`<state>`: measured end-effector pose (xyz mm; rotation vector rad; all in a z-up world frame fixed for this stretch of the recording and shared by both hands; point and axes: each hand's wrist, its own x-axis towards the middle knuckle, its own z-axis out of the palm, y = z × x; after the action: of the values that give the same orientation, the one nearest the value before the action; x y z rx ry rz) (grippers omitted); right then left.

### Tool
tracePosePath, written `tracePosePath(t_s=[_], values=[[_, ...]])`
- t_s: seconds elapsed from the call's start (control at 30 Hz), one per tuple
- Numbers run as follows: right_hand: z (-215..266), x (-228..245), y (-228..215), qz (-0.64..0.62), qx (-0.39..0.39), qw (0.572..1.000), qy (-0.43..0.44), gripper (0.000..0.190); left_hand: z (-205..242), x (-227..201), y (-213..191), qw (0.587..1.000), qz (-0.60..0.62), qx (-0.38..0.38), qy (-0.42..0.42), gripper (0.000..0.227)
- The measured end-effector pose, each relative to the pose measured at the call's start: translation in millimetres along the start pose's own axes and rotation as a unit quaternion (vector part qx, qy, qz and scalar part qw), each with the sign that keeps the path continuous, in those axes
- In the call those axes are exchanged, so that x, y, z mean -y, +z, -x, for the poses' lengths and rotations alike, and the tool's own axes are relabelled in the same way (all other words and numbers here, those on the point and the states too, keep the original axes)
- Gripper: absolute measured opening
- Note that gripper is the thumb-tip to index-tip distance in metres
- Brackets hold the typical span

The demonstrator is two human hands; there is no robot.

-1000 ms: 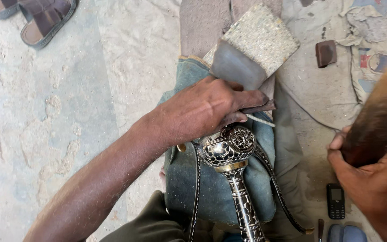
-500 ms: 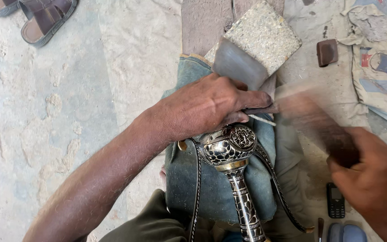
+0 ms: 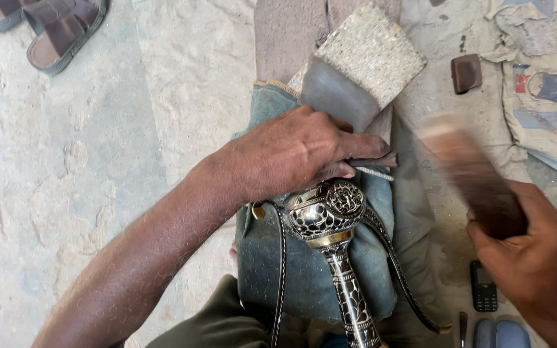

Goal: The person holds a decorative metal hook on their lap and repeatedly strikes it with a hammer to shape or finish the surface. The person adjusts the hook's position occasionally while continuing to hammer.

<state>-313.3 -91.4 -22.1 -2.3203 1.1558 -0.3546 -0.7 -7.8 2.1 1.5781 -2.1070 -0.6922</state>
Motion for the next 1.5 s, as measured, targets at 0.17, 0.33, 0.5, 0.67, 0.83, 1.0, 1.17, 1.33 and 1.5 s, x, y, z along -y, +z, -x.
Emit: tracePosePath(t_s=[0.17,0.33,0.5,0.67,0.83,1.0,1.17,1.33,1.5], values=[[4,4,-1,0.166,0.061,0.984,0.019,0.034,3,2,3,1.000,0.017,0.011,-0.013,0.041],[14,-17,14,-0.164,-0.043,0.985,0.018,0.019,-2,4,6,0.999,0.051,-0.008,0.000,0.042],[13,-23,25,-0.208,-0.055,0.975,0.055,0.028,-9,-2,5,1.000,0.003,-0.027,0.000,0.044],[6,-16,17,0.045,0.071,0.989,0.120,0.049,-10,-2,3,0.999,0.032,0.012,-0.026,0.046],[6,-24,16,-0.234,-0.033,0.971,0.022,0.023,-7,-3,-1,0.997,0.042,0.016,-0.054,0.047],[13,-43,27,-0.097,0.080,0.984,0.125,0.036,-13,-7,-3,0.998,0.034,-0.036,0.027,0.043],[29,-51,48,-0.453,-0.038,0.877,0.158,0.040,-15,-14,15,0.997,-0.029,0.019,-0.067,0.034],[38,-56,54,-0.358,0.011,0.920,0.157,0.032,-20,-15,24,0.984,-0.176,0.023,-0.031,0.022],[41,-46,62,-0.273,0.010,0.952,0.141,0.035,-19,-11,32,0.974,-0.223,0.045,-0.016,0.037]])
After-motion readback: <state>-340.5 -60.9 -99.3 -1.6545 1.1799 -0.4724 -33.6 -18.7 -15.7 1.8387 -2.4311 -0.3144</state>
